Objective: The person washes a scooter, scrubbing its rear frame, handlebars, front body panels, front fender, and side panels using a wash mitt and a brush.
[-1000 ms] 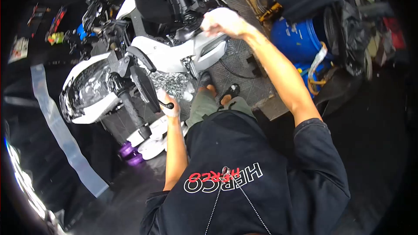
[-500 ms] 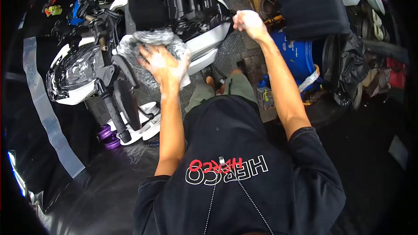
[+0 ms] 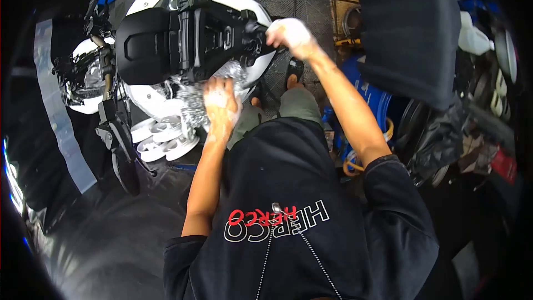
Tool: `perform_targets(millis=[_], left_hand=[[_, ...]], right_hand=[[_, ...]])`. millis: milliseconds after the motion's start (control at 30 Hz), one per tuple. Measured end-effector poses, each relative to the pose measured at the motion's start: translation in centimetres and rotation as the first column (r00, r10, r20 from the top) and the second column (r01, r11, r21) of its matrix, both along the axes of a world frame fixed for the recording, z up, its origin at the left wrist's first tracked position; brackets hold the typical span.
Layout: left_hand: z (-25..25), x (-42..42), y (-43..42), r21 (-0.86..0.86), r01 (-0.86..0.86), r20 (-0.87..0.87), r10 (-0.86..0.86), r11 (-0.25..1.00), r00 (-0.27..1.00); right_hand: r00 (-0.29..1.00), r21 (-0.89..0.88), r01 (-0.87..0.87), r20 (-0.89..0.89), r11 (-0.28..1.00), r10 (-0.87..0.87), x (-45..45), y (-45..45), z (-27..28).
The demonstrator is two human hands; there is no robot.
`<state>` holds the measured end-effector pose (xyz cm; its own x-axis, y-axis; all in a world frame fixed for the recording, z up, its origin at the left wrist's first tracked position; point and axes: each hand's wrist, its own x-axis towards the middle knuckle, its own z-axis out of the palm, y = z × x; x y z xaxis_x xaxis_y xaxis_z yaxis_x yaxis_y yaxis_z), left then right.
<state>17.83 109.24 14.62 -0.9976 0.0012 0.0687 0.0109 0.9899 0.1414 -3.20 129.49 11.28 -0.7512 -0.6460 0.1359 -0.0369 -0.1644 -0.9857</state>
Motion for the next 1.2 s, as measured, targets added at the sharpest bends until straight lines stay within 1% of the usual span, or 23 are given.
perform_targets(millis=[67, 100, 133, 200, 267, 333, 367, 400, 467, 533, 600, 667, 700, 733, 767, 833, 933, 967, 1033, 1067, 1133, 1167, 1200], left_hand=[[-1.1, -1.0, 2.0, -0.009, -0.141, 0.026, 0.141, 0.99, 0.99], [-1.7, -0.9, 2.2, 0.022, -0.141, -0.043, 0.142, 0.99, 0.989], [-2.3, -0.8, 1.9, 0.053, -0.135, -0.113, 0.14, 0.989, 0.984], [-3.3, -0.4, 1.5, 0.004, -0.122, -0.009, 0.122, 0.992, 0.992], [-4.5, -0.1, 1.7, 0.003, -0.036, -0.015, 0.036, 0.999, 0.999], [-5.8, 0.0, 2.6, 0.007, 0.013, 0.031, -0.014, 1.0, 0.999], [-6.7, -0.2, 3.4, -0.012, 0.014, 0.207, -0.011, 1.0, 0.978], [-6.5, -1.2, 4.9, -0.024, -0.012, 0.362, 0.02, 1.0, 0.932], [-9.6, -2.3, 7.5, 0.047, -0.073, 0.435, 0.045, 0.996, 0.899], [-12.0, -4.5, 10.0, -0.125, 0.148, 0.438, -0.079, 0.981, 0.896], [-15.1, -7.8, 11.3, 0.298, -0.25, 0.459, 0.091, 0.921, 0.884], [-12.1, -12.7, 11.1, 0.307, -0.229, 0.164, 0.185, 0.924, 0.969], [-10.0, -15.1, 10.4, 0.262, -0.183, -0.041, 0.2, 0.948, 0.979], [-9.0, -14.6, 9.9, 0.253, -0.346, 0.279, 0.274, 0.904, 0.92], [-10.8, -11.5, 9.3, 0.134, -0.306, 0.195, 0.278, 0.943, 0.941], [-8.7, -9.2, 10.3, 0.152, -0.498, 0.353, 0.424, 0.854, 0.834], [-8.6, -10.0, 10.9, 0.038, -0.472, 0.135, 0.463, 0.881, 0.876], [-9.7, -11.6, 10.7, -0.08, -0.409, -0.07, 0.404, 0.909, 0.912], [-13.3, -13.5, 10.5, -0.097, -0.512, 0.165, 0.521, 0.853, 0.837], [-6.3, -18.8, 10.6, 0.044, -0.759, 0.689, 0.53, 0.65, 0.494], [-4.3, -18.4, 11.4, -0.01, -0.816, 0.735, 0.558, 0.577, 0.386], [-9.8, -13.7, 13.0, -0.093, -0.714, 0.322, 0.7, 0.694, 0.638], [-7.4, -13.5, 13.9, -0.08, -0.751, 0.36, 0.722, 0.655, 0.591]], right_hand=[[0.916, -0.019, -0.354, 0.193, 0.935, 0.351, -1.5, 0.3, 0.5], [0.904, 0.099, -0.365, 0.275, 0.926, 0.327, -3.1, 1.4, 0.2], [0.948, 0.044, -0.281, 0.171, 0.959, 0.27, -3.6, 1.1, -0.2], [0.992, -0.084, -0.126, -0.027, 0.988, 0.124, -4.1, 0.1, -0.8], [0.915, -0.031, -0.399, 0.04, 0.916, 0.4, -3.5, 0.4, 0.6], [0.869, 0.065, -0.443, 0.275, 0.894, 0.411, -4.4, 2.0, -1.5], [0.901, 0.089, -0.354, 0.299, 0.931, 0.315, -5.4, 2.3, -2.7], [0.957, 0.112, -0.217, 0.222, 0.97, 0.188, -5.2, 1.7, -1.6], [0.973, 0.0, -0.224, 0.064, 0.975, 0.223, -3.9, 0.3, 0.1], [0.914, -0.133, -0.368, 0.129, 0.92, 0.384, -5.1, 1.4, -1.5], [0.975, 0.053, -0.125, 0.192, 0.991, 0.113, -8.2, 4.2, -1.1], [0.999, -0.065, 0.039, 0.019, 0.997, -0.037, -11.3, 7.2, -1.7], [0.99, -0.127, 0.044, 0.142, 0.991, -0.026, -12.2, 7.5, -0.8], [0.961, -0.181, 0.075, 0.275, 0.981, -0.023, -12.3, 8.1, 0.5], [0.987, -0.054, -0.02, 0.161, 0.998, 0.029, -12.7, 9.0, 0.0], [0.936, -0.001, -0.055, 0.349, 0.998, 0.052, -13.7, 9.3, -0.6], [0.868, -0.048, -0.009, 0.495, 0.999, 0.031, -14.1, 9.9, -3.0], [0.89, -0.02, -0.017, 0.455, 1.0, 0.024, -14.2, 10.4, -3.5], [0.871, -0.028, -0.004, 0.492, 1.0, 0.018, -14.9, 10.7, -4.0], [0.857, -0.026, -0.002, 0.516, 1.0, 0.015, -14.7, 10.8, -4.2], [0.903, -0.038, -0.056, 0.424, 0.998, 0.067, -14.2, 11.1, -3.9], [0.931, -0.058, -0.087, 0.352, 0.995, 0.102, -15.2, 10.2, -3.8], [0.901, -0.116, -0.131, 0.401, 0.984, 0.168, -15.3, 9.6, -4.0]])
